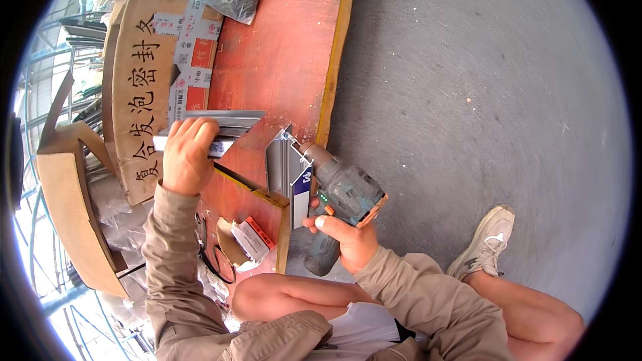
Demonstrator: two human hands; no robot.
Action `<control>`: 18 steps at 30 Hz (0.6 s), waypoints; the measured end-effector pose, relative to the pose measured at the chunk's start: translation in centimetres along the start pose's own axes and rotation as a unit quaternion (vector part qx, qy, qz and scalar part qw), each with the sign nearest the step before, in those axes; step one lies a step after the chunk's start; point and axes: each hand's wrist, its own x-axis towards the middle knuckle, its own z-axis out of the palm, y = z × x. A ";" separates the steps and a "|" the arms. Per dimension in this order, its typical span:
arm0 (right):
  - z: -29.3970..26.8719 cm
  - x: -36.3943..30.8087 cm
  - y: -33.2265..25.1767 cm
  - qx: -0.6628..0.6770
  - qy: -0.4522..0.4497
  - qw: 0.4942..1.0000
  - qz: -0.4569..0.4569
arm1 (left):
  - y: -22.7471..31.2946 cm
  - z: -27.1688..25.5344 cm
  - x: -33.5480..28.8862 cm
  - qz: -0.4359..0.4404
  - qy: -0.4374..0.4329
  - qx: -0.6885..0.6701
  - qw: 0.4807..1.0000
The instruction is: The person uses a drill to make holes in metal frames on a workspace, then uses scissors to cut material.
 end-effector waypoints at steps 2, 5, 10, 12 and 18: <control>0.7 -0.2 0.4 -0.001 0.020 1.000 0.000 | 1.6 -0.2 -1.2 -0.028 0.034 -0.013 0.999; 1.6 -0.6 0.8 -0.003 0.024 1.000 -0.005 | 3.6 -0.1 -2.7 -0.045 0.039 -0.025 0.998; 3.2 -0.3 0.6 -0.017 0.015 1.000 0.012 | 4.8 4.3 -2.7 -0.060 0.029 -0.055 0.996; 3.8 -0.2 0.7 -0.018 0.026 0.999 0.018 | 4.4 6.2 -2.8 -0.087 0.042 -0.070 0.993; 2.1 1.0 1.4 -0.035 0.031 0.999 -0.016 | 4.0 7.8 -1.5 -0.116 0.072 -0.101 0.985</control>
